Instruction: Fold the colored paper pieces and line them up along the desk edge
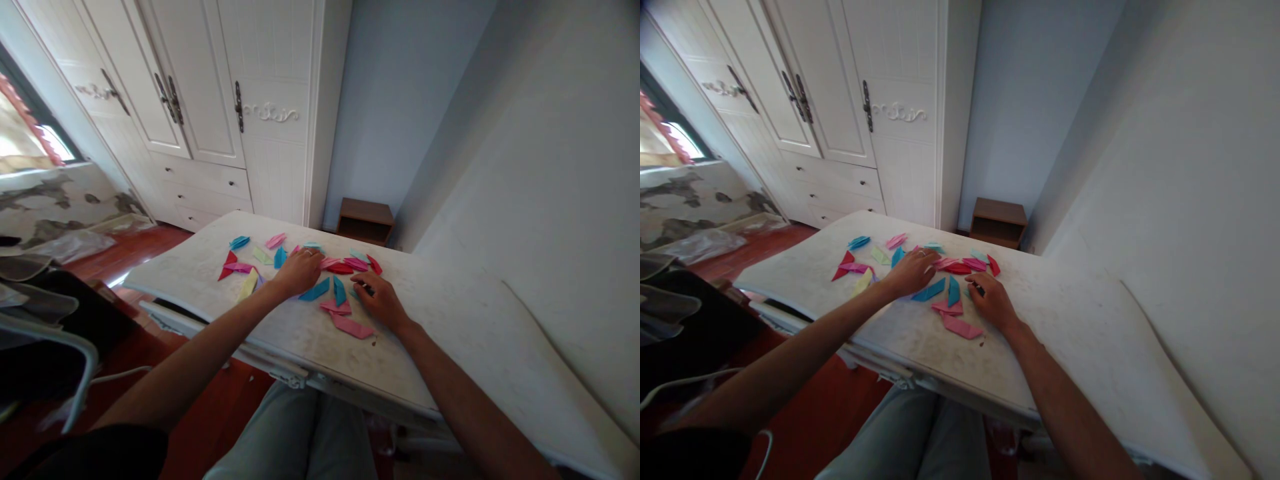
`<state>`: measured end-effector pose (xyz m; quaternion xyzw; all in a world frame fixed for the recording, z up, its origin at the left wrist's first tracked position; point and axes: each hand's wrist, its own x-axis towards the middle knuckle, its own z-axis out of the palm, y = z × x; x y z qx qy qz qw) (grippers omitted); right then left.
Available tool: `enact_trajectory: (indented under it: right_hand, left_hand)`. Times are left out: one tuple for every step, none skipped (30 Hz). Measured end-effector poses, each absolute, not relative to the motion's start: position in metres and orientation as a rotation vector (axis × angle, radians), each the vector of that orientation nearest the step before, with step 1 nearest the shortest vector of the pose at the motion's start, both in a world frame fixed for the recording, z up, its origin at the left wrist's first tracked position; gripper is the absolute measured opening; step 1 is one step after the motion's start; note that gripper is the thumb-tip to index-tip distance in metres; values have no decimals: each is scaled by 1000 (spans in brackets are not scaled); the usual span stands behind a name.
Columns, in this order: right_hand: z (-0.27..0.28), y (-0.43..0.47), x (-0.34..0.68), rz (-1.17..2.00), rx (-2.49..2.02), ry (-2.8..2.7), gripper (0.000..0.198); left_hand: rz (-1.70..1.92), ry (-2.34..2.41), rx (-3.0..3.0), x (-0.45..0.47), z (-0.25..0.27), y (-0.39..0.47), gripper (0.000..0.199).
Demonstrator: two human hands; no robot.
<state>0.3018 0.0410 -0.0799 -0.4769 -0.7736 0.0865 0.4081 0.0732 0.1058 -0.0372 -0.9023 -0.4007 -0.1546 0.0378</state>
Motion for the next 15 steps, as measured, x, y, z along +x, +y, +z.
enact_trajectory:
  right_hand:
    - [-80, 41, 302, 214, -1200, -1949, 19]
    - [-80, 41, 302, 210, -1198, -1949, 19]
    - [-80, 41, 302, 207, -1197, -1949, 18]
    - [-80, 42, 303, 205, -1197, -1952, 18]
    - [-80, 42, 303, 205, -1199, -1957, 18]
    - [-80, 42, 304, 207, -1201, -1964, 18]
    - [-80, 42, 304, 210, -1202, -1971, 18]
    - [-80, 43, 305, 212, -1202, -1977, 19]
    - [-81, 43, 305, 215, -1202, -1983, 19]
    - [-81, 44, 305, 216, -1202, -1986, 19]
    - [-81, 44, 305, 218, -1203, -1988, 19]
    - [-82, 44, 305, 220, -1203, -1990, 19]
    - [-82, 44, 305, 220, -1201, -1993, 19]
    - [-82, 44, 304, 219, -1197, -1996, 19]
    - [-81, 44, 304, 217, -1192, -1999, 19]
  left_hand:
    - [-450, -1187, -2786, 78, -36, 110, 32]
    - [-402, -1157, -2808, 82, -35, 114, 32]
    - [-341, -1144, -2828, 86, -34, 119, 32]
    - [-278, -1148, -2842, 90, -34, 123, 30]
    - [-224, -1164, -2848, 93, -34, 126, 28]
    - [-191, -1187, -2845, 94, -34, 130, 26]
    - [-173, -1204, -2842, 95, -34, 132, 25]
    - [-167, -1219, -2837, 95, -33, 134, 24]
    - [-164, -1230, -2833, 93, -33, 134, 24]
    - [-164, -1240, -2829, 91, -33, 135, 26]
    - [-171, -1248, -2826, 87, -32, 135, 28]
    - [-185, -1254, -2823, 84, -32, 135, 31]
    - [-202, -1261, -2823, 80, -31, 134, 34]
    - [-212, -1268, -2823, 77, -31, 134, 36]
    - [-211, -1272, -2827, 74, -31, 134, 37]
